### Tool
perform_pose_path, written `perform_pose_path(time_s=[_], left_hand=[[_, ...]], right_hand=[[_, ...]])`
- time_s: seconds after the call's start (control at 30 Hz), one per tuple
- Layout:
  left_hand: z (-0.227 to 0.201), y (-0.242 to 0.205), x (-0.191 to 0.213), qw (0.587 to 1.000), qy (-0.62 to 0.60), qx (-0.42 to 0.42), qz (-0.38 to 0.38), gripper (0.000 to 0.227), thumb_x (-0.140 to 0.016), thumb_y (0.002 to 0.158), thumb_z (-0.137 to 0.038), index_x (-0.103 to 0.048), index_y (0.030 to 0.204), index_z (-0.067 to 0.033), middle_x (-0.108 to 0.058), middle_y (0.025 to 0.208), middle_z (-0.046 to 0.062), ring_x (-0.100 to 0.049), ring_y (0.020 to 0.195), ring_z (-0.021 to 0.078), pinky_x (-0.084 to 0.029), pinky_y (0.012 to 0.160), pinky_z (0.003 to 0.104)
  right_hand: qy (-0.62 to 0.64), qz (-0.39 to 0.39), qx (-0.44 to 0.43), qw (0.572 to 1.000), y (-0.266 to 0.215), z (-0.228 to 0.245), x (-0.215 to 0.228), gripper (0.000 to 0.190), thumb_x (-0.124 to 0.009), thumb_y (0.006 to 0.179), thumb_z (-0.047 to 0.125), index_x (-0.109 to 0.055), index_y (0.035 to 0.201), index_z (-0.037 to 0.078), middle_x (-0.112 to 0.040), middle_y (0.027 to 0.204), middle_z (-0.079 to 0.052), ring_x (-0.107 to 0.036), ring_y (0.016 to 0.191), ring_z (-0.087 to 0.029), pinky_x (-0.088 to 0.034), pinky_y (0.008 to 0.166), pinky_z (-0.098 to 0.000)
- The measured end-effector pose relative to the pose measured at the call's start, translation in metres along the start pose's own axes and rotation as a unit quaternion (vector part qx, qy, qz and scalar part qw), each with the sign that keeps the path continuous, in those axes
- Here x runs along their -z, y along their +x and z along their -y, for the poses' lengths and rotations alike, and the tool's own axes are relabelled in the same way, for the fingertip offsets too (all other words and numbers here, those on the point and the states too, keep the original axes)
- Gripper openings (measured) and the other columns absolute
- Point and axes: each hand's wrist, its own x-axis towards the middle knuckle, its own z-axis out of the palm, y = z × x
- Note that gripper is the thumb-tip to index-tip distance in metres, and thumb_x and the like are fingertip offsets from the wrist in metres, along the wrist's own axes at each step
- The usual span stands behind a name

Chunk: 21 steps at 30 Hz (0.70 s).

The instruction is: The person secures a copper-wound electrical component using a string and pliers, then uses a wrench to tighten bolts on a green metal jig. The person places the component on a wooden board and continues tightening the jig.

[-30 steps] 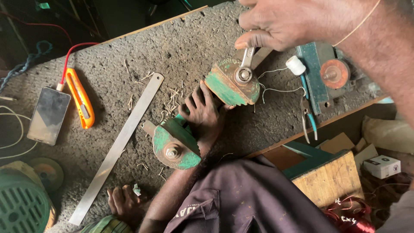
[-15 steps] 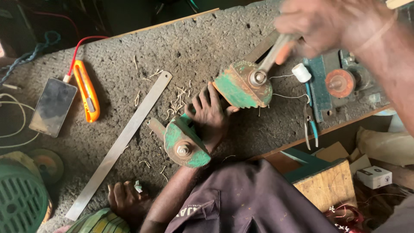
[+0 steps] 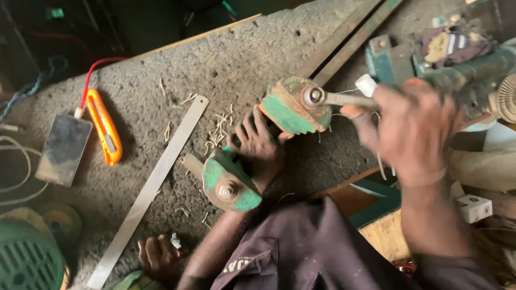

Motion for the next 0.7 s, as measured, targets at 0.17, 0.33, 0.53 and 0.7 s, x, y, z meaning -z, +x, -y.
perform_pose_path(time_s=[0.17, 0.33, 0.53, 0.7], left_hand=[[-0.001, 0.001, 0.000, 1.000, 0.007, -0.015, -0.012, 0.097, -0.042, 0.092, -0.078, -0.048, 0.149, -0.0010, -0.058, 0.140, 0.013, -0.052, 0.126, 0.0295, -0.024, 0.109, 0.054], [0.000, 0.000, 0.001, 1.000, 0.012, -0.014, -0.002, 0.095, -0.045, 0.092, -0.077, -0.048, 0.148, -0.0006, -0.058, 0.138, 0.014, -0.052, 0.124, 0.0296, -0.024, 0.107, 0.054], [0.001, -0.003, -0.005, 1.000, 0.004, -0.019, -0.011, 0.096, -0.038, 0.094, -0.079, -0.050, 0.147, -0.0004, -0.058, 0.137, 0.015, -0.053, 0.125, 0.0299, -0.023, 0.107, 0.053], [0.002, -0.002, -0.007, 0.999, 0.030, -0.018, -0.021, 0.096, -0.031, 0.096, -0.078, -0.051, 0.149, -0.0009, -0.059, 0.136, 0.014, -0.054, 0.122, 0.0286, -0.023, 0.110, 0.054]], right_hand=[[0.070, -0.049, 0.149, 0.985, 0.073, -0.062, -0.010, 0.076, -0.032, 0.106, 0.075, -0.046, 0.057, 0.019, -0.032, 0.047, 0.004, -0.031, 0.042, -0.011, -0.025, 0.045, -0.0334], [-0.052, -0.026, 0.393, 0.918, 0.139, -0.058, 0.002, 0.075, -0.030, 0.093, 0.078, -0.044, 0.054, 0.016, -0.033, 0.048, 0.000, -0.026, 0.044, -0.016, -0.035, 0.054, -0.0390], [-0.114, 0.136, 0.470, 0.865, 0.196, -0.024, 0.000, 0.074, -0.041, 0.089, 0.079, -0.043, 0.056, 0.013, -0.032, 0.053, -0.002, -0.034, 0.047, -0.017, -0.037, 0.049, -0.0320], [0.061, 0.168, 0.475, 0.862, 0.214, -0.008, -0.010, 0.064, -0.060, 0.082, 0.068, -0.049, 0.063, 0.008, -0.039, 0.060, -0.003, -0.039, 0.050, -0.020, -0.036, 0.046, -0.0362]])
